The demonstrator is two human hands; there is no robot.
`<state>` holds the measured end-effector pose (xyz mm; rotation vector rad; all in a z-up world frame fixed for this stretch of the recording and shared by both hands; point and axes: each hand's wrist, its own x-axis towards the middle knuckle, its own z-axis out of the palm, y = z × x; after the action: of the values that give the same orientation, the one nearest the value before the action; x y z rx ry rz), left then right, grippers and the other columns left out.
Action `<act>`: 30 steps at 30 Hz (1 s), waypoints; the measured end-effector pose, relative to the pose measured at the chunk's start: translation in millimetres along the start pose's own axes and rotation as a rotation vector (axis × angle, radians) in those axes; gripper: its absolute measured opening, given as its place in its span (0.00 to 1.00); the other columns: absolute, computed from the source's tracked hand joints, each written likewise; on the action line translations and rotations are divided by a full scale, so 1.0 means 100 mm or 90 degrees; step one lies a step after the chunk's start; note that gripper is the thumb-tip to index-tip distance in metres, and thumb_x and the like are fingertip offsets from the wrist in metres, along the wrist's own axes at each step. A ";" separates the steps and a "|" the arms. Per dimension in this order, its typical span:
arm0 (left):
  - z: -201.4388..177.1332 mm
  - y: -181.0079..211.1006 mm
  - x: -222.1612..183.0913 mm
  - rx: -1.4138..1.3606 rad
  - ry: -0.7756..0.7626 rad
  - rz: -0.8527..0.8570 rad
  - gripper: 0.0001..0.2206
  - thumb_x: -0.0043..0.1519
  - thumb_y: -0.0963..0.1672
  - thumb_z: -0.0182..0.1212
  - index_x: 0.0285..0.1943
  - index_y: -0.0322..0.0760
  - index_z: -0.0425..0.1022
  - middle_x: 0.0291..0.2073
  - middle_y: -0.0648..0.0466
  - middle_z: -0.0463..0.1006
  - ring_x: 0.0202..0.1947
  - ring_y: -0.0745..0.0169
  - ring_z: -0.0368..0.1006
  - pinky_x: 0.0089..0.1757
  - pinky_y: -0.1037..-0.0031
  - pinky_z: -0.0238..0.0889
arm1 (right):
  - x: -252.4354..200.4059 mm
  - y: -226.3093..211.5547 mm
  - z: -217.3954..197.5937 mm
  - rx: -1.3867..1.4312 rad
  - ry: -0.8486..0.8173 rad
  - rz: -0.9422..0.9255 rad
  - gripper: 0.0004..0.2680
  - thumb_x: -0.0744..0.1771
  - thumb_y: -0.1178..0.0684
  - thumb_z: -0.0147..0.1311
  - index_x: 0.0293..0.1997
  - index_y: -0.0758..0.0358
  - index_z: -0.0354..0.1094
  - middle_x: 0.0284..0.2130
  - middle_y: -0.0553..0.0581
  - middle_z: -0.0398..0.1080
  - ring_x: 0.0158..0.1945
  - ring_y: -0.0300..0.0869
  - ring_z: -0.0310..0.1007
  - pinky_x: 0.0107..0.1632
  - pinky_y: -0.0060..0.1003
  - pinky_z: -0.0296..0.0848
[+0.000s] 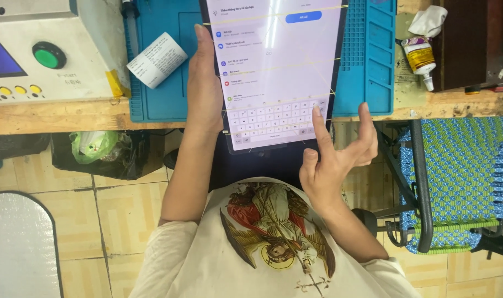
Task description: Testing the touch screen and system settings of a tablet on a repair bench
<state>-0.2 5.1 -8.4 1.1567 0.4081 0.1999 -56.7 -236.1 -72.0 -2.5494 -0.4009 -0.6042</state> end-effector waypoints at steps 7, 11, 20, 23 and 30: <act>0.03 0.01 0.02 -0.021 0.030 -0.025 0.39 0.61 0.64 0.45 0.72 0.39 0.74 0.69 0.46 0.81 0.71 0.46 0.79 0.66 0.61 0.74 | 0.02 0.14 0.02 -0.016 -0.006 0.017 0.28 0.76 0.28 0.26 0.73 0.41 0.78 0.82 0.61 0.41 0.82 0.58 0.43 0.80 0.60 0.44; 0.02 0.00 0.02 -0.006 0.036 -0.030 0.40 0.60 0.65 0.44 0.72 0.40 0.74 0.68 0.47 0.82 0.70 0.46 0.81 0.64 0.61 0.76 | 0.06 0.11 0.02 -0.013 -0.060 0.021 0.27 0.76 0.27 0.26 0.75 0.36 0.75 0.82 0.62 0.39 0.81 0.61 0.42 0.78 0.67 0.46; 0.08 0.09 -0.01 0.025 0.047 -0.044 0.39 0.60 0.64 0.41 0.70 0.42 0.76 0.66 0.49 0.83 0.69 0.48 0.82 0.63 0.62 0.76 | 0.59 0.05 -0.08 0.103 0.120 -0.122 0.26 0.77 0.35 0.26 0.50 0.62 0.77 0.70 0.64 0.65 0.75 0.56 0.52 0.75 0.55 0.53; 0.08 0.10 -0.03 0.032 0.049 -0.052 0.39 0.61 0.64 0.40 0.71 0.42 0.76 0.67 0.49 0.83 0.69 0.48 0.81 0.63 0.62 0.76 | 0.79 0.01 -0.03 0.109 0.061 -0.173 0.24 0.76 0.33 0.26 0.45 0.60 0.69 0.70 0.60 0.68 0.77 0.56 0.50 0.71 0.55 0.49; 0.04 0.06 -0.02 0.015 0.011 -0.028 0.38 0.63 0.64 0.41 0.74 0.43 0.71 0.70 0.48 0.80 0.72 0.46 0.78 0.65 0.60 0.74 | 1.13 -0.13 0.11 0.067 0.003 -0.223 0.19 0.76 0.30 0.31 0.48 0.53 0.63 0.75 0.54 0.66 0.79 0.52 0.49 0.62 0.58 0.48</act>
<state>0.0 3.8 -1.0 1.1689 0.4517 0.1666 38.8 -200.5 -20.5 -2.3919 -0.8650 -0.6926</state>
